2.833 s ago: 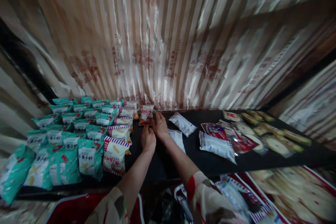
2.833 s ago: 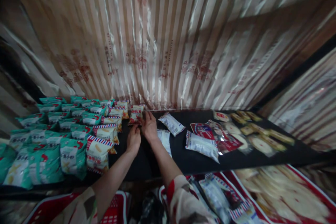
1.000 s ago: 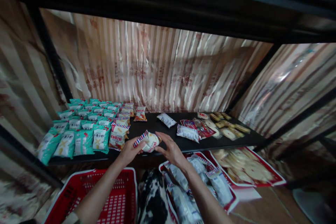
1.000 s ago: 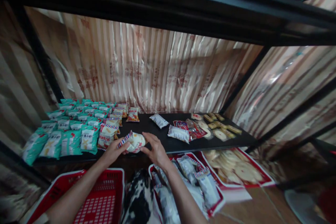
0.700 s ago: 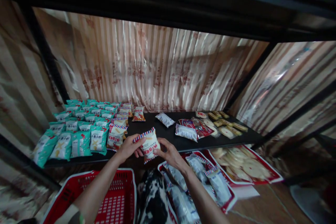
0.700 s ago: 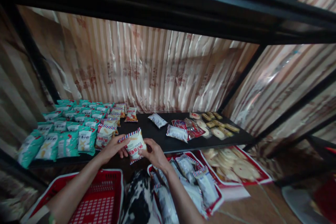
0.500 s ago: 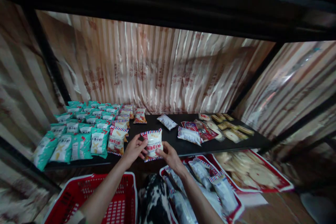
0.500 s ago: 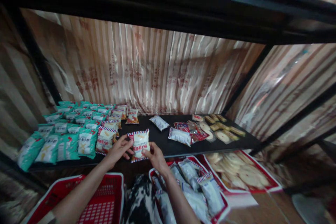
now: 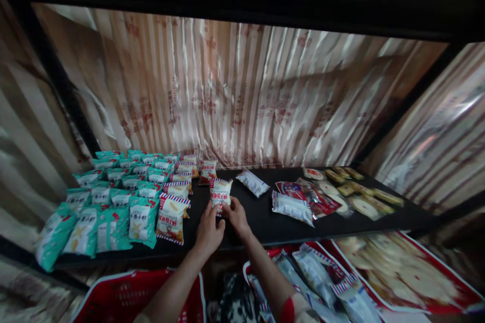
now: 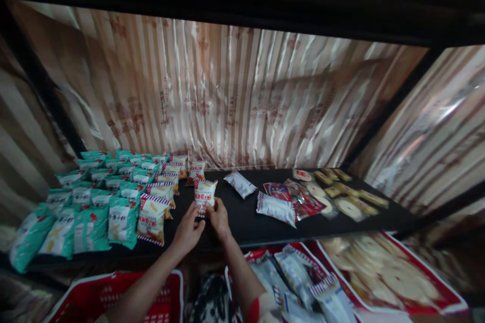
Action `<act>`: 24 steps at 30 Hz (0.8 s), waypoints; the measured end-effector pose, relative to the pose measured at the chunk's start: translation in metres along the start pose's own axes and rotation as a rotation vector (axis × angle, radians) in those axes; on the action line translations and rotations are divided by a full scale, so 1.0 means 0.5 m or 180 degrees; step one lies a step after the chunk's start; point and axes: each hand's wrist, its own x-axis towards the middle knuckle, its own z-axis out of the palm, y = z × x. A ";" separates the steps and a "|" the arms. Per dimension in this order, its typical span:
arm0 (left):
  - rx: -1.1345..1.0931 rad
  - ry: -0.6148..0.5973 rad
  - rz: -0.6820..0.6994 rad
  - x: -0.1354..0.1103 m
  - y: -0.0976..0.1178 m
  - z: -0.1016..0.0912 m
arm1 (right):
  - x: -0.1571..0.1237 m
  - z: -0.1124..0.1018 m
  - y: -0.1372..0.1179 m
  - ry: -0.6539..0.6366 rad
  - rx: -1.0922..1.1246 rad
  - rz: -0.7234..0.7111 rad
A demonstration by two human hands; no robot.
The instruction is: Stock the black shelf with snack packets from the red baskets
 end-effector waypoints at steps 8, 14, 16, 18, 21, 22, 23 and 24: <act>0.0458 0.0528 -0.0045 0.084 -0.032 0.004 | 0.095 0.084 0.017 -0.0101 -0.0525 -0.0240; 0.0568 0.0547 -0.0226 0.124 -0.037 -0.001 | 0.129 0.104 0.009 0.0153 -0.1440 -0.0406; 0.0801 0.0491 -0.0239 0.132 -0.039 -0.002 | 0.139 0.105 0.005 0.0225 -0.1704 -0.0515; 0.0968 0.0476 -0.0226 0.138 -0.043 -0.001 | 0.149 0.106 0.004 0.0245 -0.1859 -0.0609; 0.1045 0.0526 -0.0217 0.143 -0.054 0.005 | 0.159 0.108 0.013 0.0207 -0.1956 -0.0588; 0.1054 0.0543 -0.0208 0.144 -0.059 0.007 | 0.161 0.110 0.017 0.0198 -0.1957 -0.0545; 0.1058 0.0558 -0.0203 0.145 -0.064 0.010 | 0.163 0.112 0.022 0.0190 -0.1934 -0.0506; 0.1058 0.0566 -0.0198 0.146 -0.068 0.012 | 0.164 0.114 0.026 0.0174 -0.1882 -0.0483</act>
